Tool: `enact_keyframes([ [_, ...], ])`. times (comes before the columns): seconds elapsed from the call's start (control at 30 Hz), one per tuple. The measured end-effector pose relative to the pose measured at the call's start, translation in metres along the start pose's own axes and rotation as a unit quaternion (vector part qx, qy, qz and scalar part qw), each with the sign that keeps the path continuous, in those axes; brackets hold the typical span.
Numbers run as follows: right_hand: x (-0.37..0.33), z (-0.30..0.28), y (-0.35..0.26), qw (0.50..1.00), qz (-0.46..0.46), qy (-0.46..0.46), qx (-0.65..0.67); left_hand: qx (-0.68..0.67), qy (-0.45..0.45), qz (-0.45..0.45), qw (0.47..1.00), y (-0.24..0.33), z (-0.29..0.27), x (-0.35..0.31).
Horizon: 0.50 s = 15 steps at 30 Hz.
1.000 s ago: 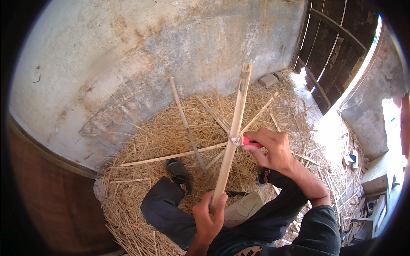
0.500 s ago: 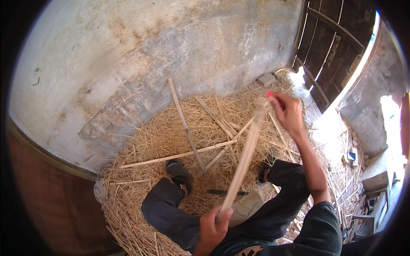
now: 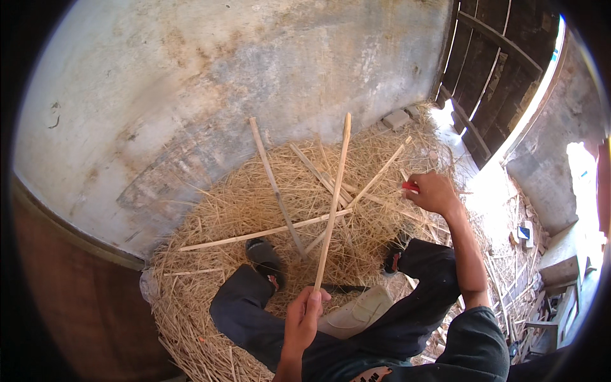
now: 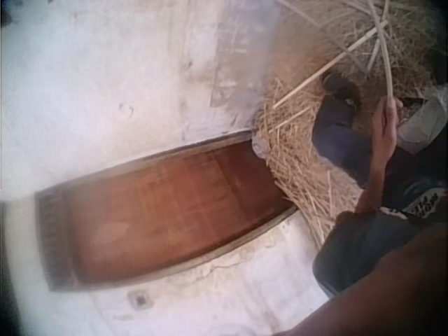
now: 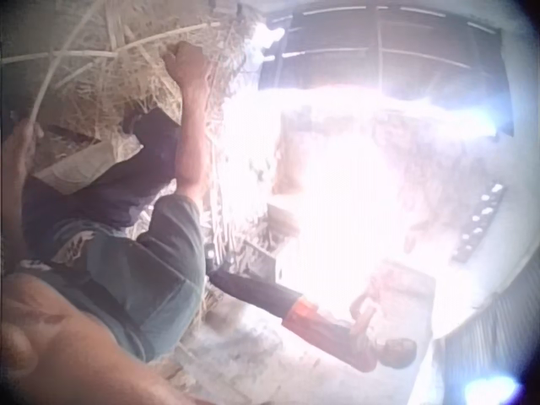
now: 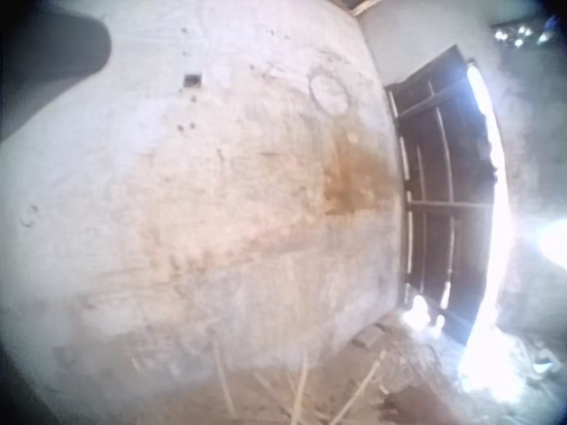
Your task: The person sits on a bed of straw and uses a red utility knife to shave the surface of a long bamboo stick. They rotate the stick to remove the outer layer and smooth the wood. Later, they switch to a large machete to continue shaving the bamboo stick.
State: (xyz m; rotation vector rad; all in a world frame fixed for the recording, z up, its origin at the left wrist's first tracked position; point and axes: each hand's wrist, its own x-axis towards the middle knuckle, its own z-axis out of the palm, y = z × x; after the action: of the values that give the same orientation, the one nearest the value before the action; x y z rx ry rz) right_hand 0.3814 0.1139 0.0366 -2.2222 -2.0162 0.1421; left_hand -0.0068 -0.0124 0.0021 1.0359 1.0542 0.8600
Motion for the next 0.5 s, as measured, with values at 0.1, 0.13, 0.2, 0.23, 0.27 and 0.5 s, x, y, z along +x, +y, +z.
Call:
enact_keyframes([
  [0.1, -0.003, -0.015, -0.028, 0.992, 0.012, 0.106, 0.062, -0.011, -0.016, 0.013, 1.0, 0.009, 0.004, 0.003],
  [0.13, -0.005, -0.021, -0.039, 0.984, -0.002, 0.156, 0.091, -0.013, -0.02, 0.017, 1.0, 0.01, 0.005, 0.004],
  [0.2, -0.013, -0.031, -0.059, 0.961, -0.042, 0.216, 0.165, -0.02, -0.028, 0.021, 0.999, 0.013, 0.009, 0.007],
  [0.23, -0.018, -0.035, -0.069, 0.949, -0.069, 0.224, 0.212, -0.023, -0.031, 0.024, 0.999, 0.015, 0.011, 0.007],
  [0.27, -0.024, -0.037, -0.077, 0.933, -0.094, 0.232, 0.258, -0.025, -0.032, 0.024, 0.999, 0.016, 0.013, 0.008],
  [0.5, -0.06, -0.018, -0.12, 0.89, -0.317, 0.197, 0.26, 0.007, -0.008, 0.05, 0.999, 0.024, 0.022, 0.012],
])
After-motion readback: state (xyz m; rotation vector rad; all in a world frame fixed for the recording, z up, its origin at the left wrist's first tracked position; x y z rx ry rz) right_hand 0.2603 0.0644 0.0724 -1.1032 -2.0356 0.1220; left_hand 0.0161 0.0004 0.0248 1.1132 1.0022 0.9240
